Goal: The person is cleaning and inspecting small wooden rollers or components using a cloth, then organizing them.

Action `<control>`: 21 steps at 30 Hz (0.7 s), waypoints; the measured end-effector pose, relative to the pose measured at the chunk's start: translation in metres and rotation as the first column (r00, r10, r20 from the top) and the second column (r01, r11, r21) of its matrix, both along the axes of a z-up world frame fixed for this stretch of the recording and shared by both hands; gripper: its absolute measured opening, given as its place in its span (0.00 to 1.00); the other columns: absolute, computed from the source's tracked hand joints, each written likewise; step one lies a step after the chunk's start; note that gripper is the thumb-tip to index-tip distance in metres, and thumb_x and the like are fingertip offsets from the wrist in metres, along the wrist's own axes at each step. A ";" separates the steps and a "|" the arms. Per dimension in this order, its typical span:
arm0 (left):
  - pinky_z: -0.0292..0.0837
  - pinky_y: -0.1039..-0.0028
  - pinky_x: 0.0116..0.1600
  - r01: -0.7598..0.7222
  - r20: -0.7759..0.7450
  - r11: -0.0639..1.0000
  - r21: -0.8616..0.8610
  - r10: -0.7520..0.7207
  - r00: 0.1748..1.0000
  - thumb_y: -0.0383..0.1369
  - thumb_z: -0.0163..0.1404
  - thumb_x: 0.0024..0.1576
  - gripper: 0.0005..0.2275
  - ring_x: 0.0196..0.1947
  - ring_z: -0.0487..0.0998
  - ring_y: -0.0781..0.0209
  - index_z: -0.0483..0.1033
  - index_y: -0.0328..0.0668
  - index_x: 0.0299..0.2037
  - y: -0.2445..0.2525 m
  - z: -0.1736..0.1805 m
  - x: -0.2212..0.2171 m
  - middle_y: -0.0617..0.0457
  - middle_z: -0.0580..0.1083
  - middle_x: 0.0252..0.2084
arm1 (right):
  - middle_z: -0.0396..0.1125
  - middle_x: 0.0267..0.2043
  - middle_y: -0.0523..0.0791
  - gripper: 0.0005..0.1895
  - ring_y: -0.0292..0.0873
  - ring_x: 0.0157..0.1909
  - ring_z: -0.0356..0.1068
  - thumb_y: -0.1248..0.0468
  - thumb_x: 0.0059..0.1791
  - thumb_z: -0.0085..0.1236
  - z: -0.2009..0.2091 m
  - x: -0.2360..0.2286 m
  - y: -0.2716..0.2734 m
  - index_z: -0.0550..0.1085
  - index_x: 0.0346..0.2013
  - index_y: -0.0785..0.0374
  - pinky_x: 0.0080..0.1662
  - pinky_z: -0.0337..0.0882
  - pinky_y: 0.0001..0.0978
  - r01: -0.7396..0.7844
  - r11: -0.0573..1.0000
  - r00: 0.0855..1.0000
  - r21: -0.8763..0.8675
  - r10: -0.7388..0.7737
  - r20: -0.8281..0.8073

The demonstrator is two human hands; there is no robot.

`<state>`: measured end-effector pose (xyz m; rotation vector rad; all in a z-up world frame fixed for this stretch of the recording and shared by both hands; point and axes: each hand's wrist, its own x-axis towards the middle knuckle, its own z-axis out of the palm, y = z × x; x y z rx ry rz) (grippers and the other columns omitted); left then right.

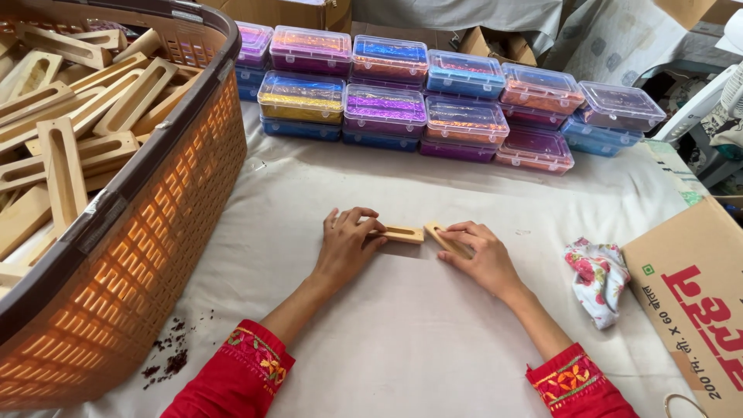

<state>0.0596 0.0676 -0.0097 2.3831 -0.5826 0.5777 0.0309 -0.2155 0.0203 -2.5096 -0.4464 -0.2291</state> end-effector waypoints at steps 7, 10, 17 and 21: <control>0.55 0.49 0.72 0.188 0.032 0.982 0.006 -0.188 0.982 0.38 0.59 0.57 0.14 0.61 0.71 0.53 0.77 0.48 0.51 -0.002 -0.010 0.002 0.55 0.73 0.59 | 0.75 0.50 0.42 0.18 0.42 0.49 0.71 0.54 0.46 0.64 -0.018 -0.001 0.003 0.81 0.50 0.53 0.48 0.71 0.39 0.265 0.900 0.867 -0.346 -0.065 0.495; 0.51 0.44 0.69 0.013 0.121 1.000 0.027 -0.016 0.993 0.40 0.62 0.49 0.20 0.59 0.73 0.53 0.75 0.49 0.52 -0.001 0.019 -0.006 0.54 0.73 0.55 | 0.74 0.52 0.43 0.19 0.43 0.49 0.71 0.56 0.47 0.65 -0.022 0.001 -0.001 0.81 0.51 0.57 0.49 0.71 0.38 0.313 0.856 0.834 -0.411 -0.041 0.550; 0.66 0.58 0.62 0.047 -0.159 0.995 -0.084 -0.060 0.985 0.39 0.63 0.51 0.30 0.50 0.78 0.57 0.64 0.47 0.62 0.000 0.022 -0.009 0.52 0.71 0.55 | 0.74 0.58 0.38 0.17 0.41 0.53 0.72 0.71 0.45 0.62 -0.021 0.003 -0.011 0.81 0.47 0.51 0.55 0.72 0.37 0.388 0.821 0.767 -0.419 -0.036 0.640; 0.76 0.64 0.55 0.187 -0.076 0.978 -0.088 -0.194 0.978 0.34 0.62 0.52 0.27 0.51 0.79 0.53 0.65 0.49 0.62 0.000 0.016 -0.009 0.52 0.74 0.53 | 0.74 0.58 0.39 0.16 0.44 0.51 0.72 0.71 0.45 0.61 -0.011 0.001 -0.006 0.81 0.46 0.57 0.52 0.72 0.38 0.297 0.902 0.829 -0.314 -0.081 0.553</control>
